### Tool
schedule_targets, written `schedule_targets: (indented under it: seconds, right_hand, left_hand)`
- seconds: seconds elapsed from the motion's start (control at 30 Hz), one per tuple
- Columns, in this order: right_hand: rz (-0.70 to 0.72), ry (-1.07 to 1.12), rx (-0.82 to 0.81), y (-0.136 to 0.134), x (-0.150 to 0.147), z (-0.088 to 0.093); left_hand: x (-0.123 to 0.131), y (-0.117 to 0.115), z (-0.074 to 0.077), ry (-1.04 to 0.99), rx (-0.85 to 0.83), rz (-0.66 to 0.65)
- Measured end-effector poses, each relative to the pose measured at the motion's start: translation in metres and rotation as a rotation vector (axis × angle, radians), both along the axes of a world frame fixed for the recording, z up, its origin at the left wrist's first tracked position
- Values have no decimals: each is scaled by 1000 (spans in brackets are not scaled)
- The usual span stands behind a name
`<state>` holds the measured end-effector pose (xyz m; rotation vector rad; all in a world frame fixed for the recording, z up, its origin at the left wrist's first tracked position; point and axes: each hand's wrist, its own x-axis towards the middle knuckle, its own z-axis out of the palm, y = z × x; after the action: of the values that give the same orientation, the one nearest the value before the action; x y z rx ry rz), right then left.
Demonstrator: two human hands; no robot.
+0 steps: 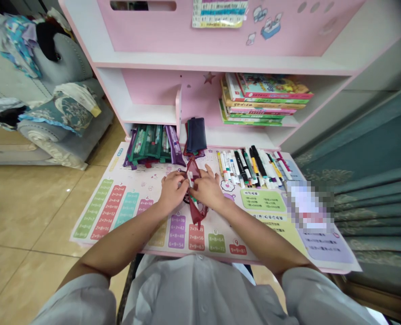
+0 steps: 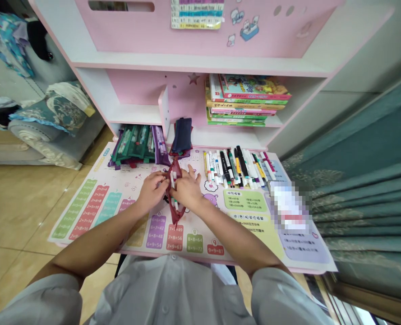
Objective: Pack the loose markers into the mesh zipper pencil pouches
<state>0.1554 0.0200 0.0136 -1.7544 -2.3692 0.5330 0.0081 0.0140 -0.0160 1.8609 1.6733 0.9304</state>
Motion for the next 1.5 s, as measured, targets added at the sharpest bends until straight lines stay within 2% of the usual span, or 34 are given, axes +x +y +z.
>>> schedule_targets:
  seconds: [0.13,0.27,0.43,0.53,0.67,0.9,1.07,1.3,1.5]
  right_hand:
    - [-13,44,9,1,1,-3]
    - [-83,213,134,15,17,-2]
    - [-366,229,278,47,55,4]
    - [-511,121,241,61,73,1]
    - [-514,8,110,69,82,-8]
    - [-617,-242,144,74,90,-15]
    - [-654,-304,93,77,92,-14]
    - [-632,-386,6,76,89,-12]
    - [-598,-432,34,77,87,-19]
  left_hand:
    - [-1,0,-1,3,0,2]
    - [-1,1,-1,2,0,1]
    - [-1,0,0,3,-3,-3]
    - [-1,0,0,2,-5,-7]
    - [-2,1,-1,1,-7,-9]
    - [-2,1,-3,-9,4,-15]
    - [-3,1,-2,-14,9,-14]
    - [-3,1,-3,-17,5,-13]
    - [-2,1,-3,-13,9,-14]
